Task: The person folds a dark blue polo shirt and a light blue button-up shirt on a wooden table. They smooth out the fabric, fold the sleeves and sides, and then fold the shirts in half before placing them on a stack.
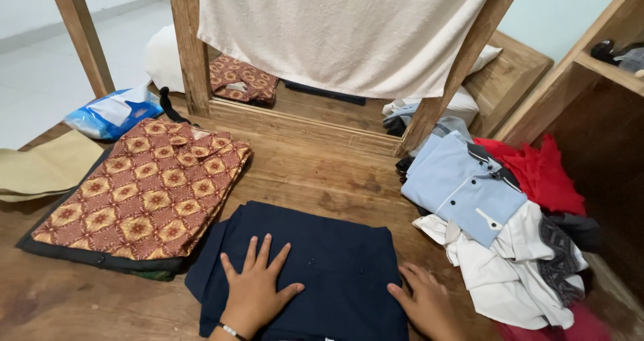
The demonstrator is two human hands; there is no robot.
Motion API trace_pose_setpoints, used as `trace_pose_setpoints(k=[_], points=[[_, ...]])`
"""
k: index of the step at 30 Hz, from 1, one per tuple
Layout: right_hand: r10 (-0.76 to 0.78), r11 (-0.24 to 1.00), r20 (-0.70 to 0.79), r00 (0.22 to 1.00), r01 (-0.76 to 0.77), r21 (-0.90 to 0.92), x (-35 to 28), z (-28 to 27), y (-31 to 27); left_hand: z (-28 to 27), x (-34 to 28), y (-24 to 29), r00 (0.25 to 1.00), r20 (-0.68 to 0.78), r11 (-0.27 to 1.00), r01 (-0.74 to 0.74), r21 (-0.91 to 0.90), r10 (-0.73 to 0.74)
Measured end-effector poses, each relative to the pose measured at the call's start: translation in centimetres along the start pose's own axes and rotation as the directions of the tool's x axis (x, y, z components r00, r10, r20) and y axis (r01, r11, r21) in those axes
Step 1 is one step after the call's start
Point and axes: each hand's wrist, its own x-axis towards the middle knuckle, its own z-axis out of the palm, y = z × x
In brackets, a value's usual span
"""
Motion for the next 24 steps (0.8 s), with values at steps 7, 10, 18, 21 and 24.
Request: trace_pose_setpoints(k=[7,10,18,21,24], points=[[0.169,0.757,0.173,0.97,-0.24,0.608,0.1,-1.2,-4.6,0.0,-0.1,0.0,0.999,-0.047,1.0,-0.017,-0.002,0.017],[0.17,0.307,0.322,0.932,-0.36,0.881,-0.2,-2.6,-5.8,-0.9,-0.3,0.3,1.0,0.008,1.0,0.008,-0.005,-0.008],[0.146,-0.262,0.425,0.894,-0.379,0.887,3.2,3.8,-0.5,-0.7,-0.2,0.2,0.999,-0.042,0.998,0.021,-0.06,-0.024],[0.258,-0.043,0.239,0.936,-0.236,0.971,5.1,4.7,2.1,-1.2,-0.3,0.4,0.999,-0.012,0.995,0.036,-0.088,-0.038],[0.222,0.195,-0.089,0.971,0.045,0.98,10.5,8.2,10.7,-0.1,0.2,-0.2,0.997,-0.073,0.988,0.007,-0.152,-0.018]])
